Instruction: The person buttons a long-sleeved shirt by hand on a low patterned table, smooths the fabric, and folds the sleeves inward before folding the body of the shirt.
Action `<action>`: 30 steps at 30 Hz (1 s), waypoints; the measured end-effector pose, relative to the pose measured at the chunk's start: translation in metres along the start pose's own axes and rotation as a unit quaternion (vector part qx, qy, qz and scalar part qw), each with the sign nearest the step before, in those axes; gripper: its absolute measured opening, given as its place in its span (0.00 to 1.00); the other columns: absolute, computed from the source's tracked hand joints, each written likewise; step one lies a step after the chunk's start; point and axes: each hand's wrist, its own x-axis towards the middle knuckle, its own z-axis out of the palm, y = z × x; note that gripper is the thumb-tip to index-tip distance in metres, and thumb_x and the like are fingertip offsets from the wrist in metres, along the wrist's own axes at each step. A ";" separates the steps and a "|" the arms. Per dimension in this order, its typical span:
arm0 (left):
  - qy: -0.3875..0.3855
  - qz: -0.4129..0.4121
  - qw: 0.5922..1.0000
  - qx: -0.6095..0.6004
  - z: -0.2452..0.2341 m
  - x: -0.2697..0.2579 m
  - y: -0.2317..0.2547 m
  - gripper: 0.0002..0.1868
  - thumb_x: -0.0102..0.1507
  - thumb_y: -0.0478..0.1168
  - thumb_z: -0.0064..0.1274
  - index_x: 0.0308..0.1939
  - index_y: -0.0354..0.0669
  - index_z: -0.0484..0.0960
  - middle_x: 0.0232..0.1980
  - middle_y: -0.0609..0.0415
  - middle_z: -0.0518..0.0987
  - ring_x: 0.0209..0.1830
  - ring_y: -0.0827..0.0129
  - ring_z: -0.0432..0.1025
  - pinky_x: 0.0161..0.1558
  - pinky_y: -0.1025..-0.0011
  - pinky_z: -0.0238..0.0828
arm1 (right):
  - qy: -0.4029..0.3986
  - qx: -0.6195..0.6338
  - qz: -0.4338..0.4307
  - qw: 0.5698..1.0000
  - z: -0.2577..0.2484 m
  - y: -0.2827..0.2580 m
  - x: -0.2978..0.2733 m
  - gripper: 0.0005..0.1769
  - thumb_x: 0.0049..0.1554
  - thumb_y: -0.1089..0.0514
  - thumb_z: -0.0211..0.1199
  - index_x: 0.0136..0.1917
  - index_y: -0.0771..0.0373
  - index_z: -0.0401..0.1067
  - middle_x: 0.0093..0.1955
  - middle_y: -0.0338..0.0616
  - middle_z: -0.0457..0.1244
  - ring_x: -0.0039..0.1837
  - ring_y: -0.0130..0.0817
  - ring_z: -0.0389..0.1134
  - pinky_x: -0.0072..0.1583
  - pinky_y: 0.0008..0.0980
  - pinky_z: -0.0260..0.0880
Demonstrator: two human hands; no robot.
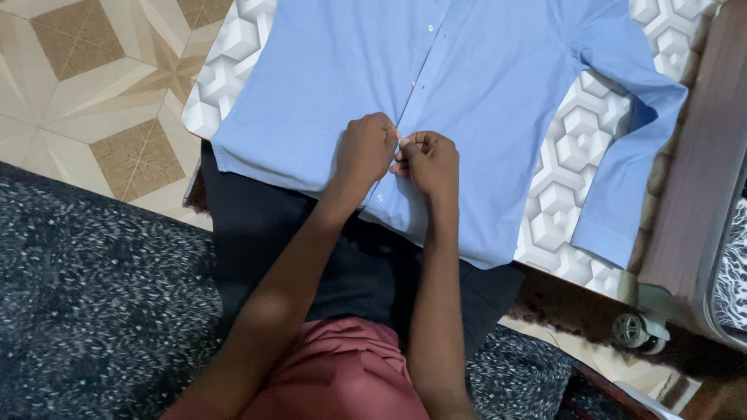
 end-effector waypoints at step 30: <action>0.097 0.076 0.953 0.276 -0.101 0.000 -0.100 0.40 0.72 0.65 0.41 0.79 0.43 0.62 0.82 0.33 0.53 0.82 0.43 0.45 0.75 0.38 0.36 | 0.008 -0.075 -0.022 0.997 0.010 -0.023 -0.034 0.12 0.58 0.62 0.64 0.52 0.71 0.69 0.34 0.48 0.69 0.33 0.32 0.74 0.35 0.28 0.73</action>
